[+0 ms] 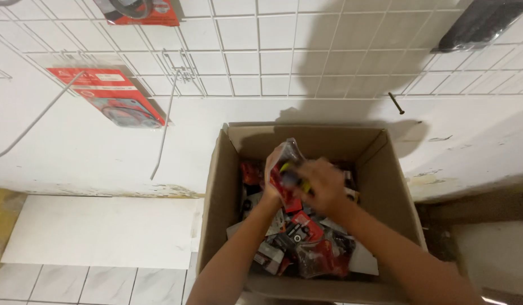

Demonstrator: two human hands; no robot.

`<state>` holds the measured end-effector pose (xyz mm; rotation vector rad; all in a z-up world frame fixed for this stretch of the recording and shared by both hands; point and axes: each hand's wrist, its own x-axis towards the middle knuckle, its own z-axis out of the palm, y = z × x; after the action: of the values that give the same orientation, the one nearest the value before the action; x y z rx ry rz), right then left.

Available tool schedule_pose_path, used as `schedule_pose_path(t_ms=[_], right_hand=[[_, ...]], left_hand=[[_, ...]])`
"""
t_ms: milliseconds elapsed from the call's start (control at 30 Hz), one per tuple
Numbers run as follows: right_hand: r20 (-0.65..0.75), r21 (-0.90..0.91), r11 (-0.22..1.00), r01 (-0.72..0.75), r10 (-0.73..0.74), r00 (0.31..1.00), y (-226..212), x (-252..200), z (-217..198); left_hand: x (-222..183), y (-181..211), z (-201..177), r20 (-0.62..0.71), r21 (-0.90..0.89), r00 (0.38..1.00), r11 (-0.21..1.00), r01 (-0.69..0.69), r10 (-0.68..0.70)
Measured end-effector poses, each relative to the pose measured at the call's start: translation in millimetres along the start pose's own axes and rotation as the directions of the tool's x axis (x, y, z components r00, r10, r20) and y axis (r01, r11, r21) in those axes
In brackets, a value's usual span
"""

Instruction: Hanging and sorting packaged auto parts on a display rack and in a box.

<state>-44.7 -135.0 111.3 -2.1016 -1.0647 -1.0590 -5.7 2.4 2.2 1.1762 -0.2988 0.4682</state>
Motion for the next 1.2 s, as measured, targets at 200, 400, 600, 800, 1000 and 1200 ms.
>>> schedule_pose_path(t_ms=[200, 400, 600, 800, 1000, 1200], right_hand=[[-0.091, 0.037, 0.977, 0.208, -0.204, 0.975, 15.0, -0.5, 12.6], [0.036, 0.11, 0.987, -0.114, 0.111, 0.993, 10.3, 5.4, -8.6], [0.019, 0.054, 0.989, 0.137, -0.139, 0.99, 5.9, -2.7, 2.4], [0.016, 0.155, 0.98, -0.127, 0.126, 0.992, 4.0, -0.1, -3.0], [0.045, 0.1, 0.993, -0.07, 0.065, 0.997, 8.9, 4.4, -1.9], [0.158, 0.564, 0.415, -0.714, 0.795, 0.586, -8.1, 5.6, -6.1]], left_hand=[[13.0, 12.8, -7.3, 0.081, 0.137, 0.991, 0.984, -0.113, 0.103], [4.8, 18.4, -13.6, 0.137, 0.11, 0.988, 0.99, -0.086, 0.07], [42.4, 66.8, 0.2, 0.112, -0.462, 0.705, 0.592, 0.66, -0.7], [37.1, 92.9, 17.8, 0.103, -0.301, 0.8, 0.748, 0.591, -0.591], [46.3, 126.9, 29.3, -0.064, -0.449, 0.699, 0.646, 0.617, -0.712], [42.9, 127.6, 58.4, -0.23, -0.554, 0.6, 0.61, 0.567, -0.767]])
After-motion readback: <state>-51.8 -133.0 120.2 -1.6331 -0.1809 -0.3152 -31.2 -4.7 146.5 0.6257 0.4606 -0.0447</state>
